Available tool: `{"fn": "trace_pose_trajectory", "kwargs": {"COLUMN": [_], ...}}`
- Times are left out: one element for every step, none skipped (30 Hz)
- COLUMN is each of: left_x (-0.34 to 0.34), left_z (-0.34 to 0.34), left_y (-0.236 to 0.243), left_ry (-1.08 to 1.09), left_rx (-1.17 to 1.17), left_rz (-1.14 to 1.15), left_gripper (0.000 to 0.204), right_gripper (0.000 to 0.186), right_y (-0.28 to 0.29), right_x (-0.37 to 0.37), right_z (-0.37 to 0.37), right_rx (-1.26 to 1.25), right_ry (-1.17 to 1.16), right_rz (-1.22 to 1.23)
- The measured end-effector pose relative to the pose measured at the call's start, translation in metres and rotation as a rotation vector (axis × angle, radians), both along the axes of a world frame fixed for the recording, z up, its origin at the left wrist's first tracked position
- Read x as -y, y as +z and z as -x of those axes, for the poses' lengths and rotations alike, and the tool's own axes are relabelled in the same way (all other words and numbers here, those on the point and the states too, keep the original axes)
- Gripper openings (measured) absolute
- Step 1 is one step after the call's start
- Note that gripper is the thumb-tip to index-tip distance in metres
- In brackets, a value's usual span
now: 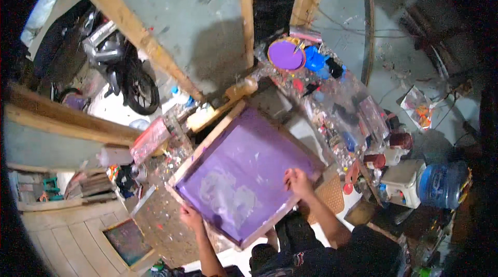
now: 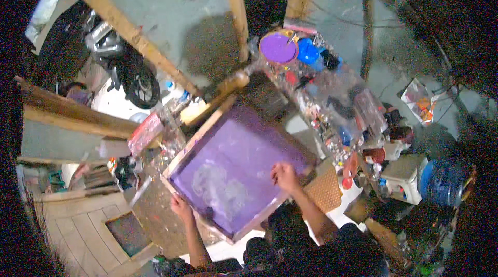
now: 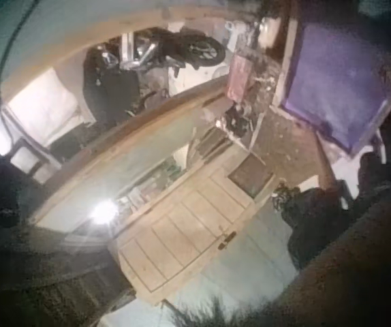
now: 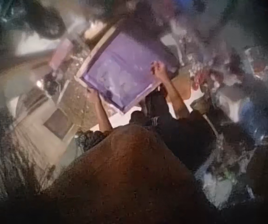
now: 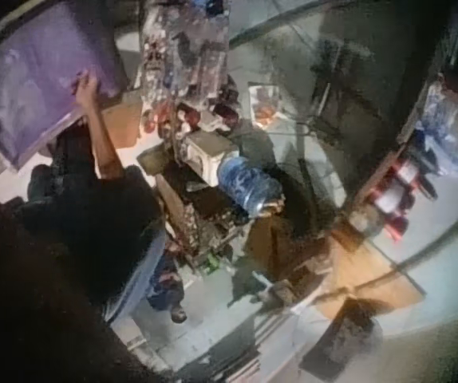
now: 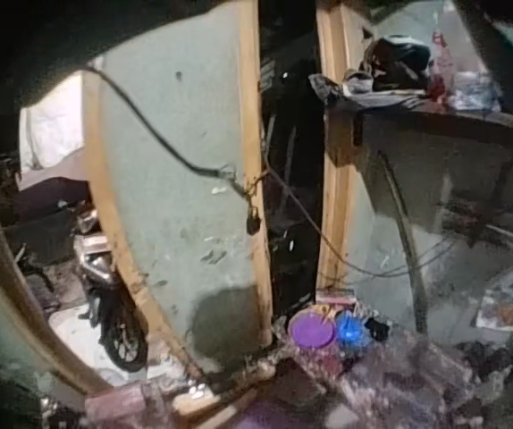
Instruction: The person stirs purple ink in a bowl with a stick, then moves the bowl and prepares a screen printing frame on a table.
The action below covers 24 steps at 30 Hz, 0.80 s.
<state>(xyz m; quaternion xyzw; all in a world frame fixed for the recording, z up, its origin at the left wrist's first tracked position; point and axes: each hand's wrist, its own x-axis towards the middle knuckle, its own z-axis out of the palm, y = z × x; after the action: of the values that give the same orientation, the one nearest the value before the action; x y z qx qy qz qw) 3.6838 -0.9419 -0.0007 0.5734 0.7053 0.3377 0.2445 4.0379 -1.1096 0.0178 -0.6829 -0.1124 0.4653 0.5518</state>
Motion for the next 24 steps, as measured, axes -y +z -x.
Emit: {"fn": "trace_pose_trajectory", "kwargs": {"left_x": [0.008,0.022,0.035,0.038,0.048,0.052,0.057,0.059,0.063,0.067,0.07,0.076,0.083,0.081,0.085,0.093,0.101,0.107,0.117,0.125,0.131,0.14,0.151,0.161], "left_z": [0.033,0.066,0.086,0.098,0.113,0.121,0.127,0.128,0.133,0.138,0.139,0.141,0.145,0.141,0.134,0.132,0.129,0.123,0.114,0.108,0.098,0.092,0.086,0.078], "left_y": [-0.011,-0.023,-0.027,-0.032,-0.036,-0.043,-0.048,-0.059,-0.07,-0.079,-0.089,-0.097,-0.101,-0.107,-0.112,-0.111,-0.11,-0.108,-0.106,-0.108,-0.107,-0.102,-0.094,-0.086], "left_ry": [0.044,0.088,0.117,0.154,0.195,0.189,0.199,0.207,0.227,0.251,0.277,0.288,0.302,0.282,0.303,0.338,0.373,0.327,0.278,0.229,0.197,0.16,0.125,0.093], "left_rx": [-0.027,-0.056,0.068,0.198,0.327,0.351,0.378,0.418,0.386,0.352,0.323,0.178,0.025,-0.12,0.03,0.168,0.311,0.292,0.269,0.241,0.293,0.313,0.335,0.356], "left_rz": [-0.061,-0.122,-0.049,0.013,0.073,0.045,-0.002,-0.045,-0.047,-0.038,-0.039,-0.045,-0.052,-0.057,-0.01,0.02,0.04,-0.084,-0.19,-0.295,-0.322,-0.201,-0.08,0.045], "left_gripper": [0.034,0.034,0.033,0.032,0.03,0.029,0.027,0.026,0.025,0.023,0.022,0.023,0.024,0.025,0.025,0.026,0.026,0.027,0.028,0.029,0.027,0.027,0.027,0.029], "right_gripper": [0.028,0.027,0.023,0.022,0.02,0.019,0.018,0.018,0.017,0.016,0.016,0.015,0.016,0.02,0.036,0.04,0.045,0.049,0.049,0.049,0.048,0.048,0.046,0.046], "right_y": [-0.01,-0.024,-0.043,-0.029,-0.037,-0.045,-0.05,-0.048,-0.045,-0.04,-0.041,-0.049,-0.06,-0.07,-0.082,-0.087,-0.079,-0.071,-0.07,-0.073,-0.076,-0.08,-0.086,-0.094], "right_x": [0.014,0.024,0.037,0.035,0.041,0.042,0.032,0.021,0.008,-0.004,-0.017,-0.025,-0.031,-0.031,-0.031,-0.033,-0.035,-0.037,-0.034,-0.034,-0.032,-0.03,-0.028,-0.027], "right_z": [-0.006,-0.017,-0.033,-0.042,-0.056,-0.077,-0.089,-0.101,-0.106,-0.109,-0.115,-0.123,-0.132,-0.143,-0.152,-0.145,-0.133,-0.126,-0.132,-0.133,-0.138,-0.142,-0.147,-0.151], "right_rx": [0.06,0.12,0.163,0.182,0.22,0.285,0.345,0.417,0.514,0.61,0.71,0.805,0.895,0.991,1.106,1.15,1.199,1.25,1.246,1.261,1.271,1.279,1.282,1.278], "right_ry": [-0.024,-0.046,-0.038,-0.03,0.022,0.057,0.094,0.128,0.139,0.156,0.175,0.226,0.277,0.295,0.358,0.414,0.468,0.52,0.663,0.65,0.642,0.634,0.664,0.662], "right_rz": [-0.025,-0.051,-0.066,-0.04,0.01,0.037,0.04,0.047,0.026,0.011,-0.018,0.023,0.055,0.099,-0.006,0.006,0.008,0.005,0.059,0.035,0.017,-0.002,-0.032,-0.082]}}
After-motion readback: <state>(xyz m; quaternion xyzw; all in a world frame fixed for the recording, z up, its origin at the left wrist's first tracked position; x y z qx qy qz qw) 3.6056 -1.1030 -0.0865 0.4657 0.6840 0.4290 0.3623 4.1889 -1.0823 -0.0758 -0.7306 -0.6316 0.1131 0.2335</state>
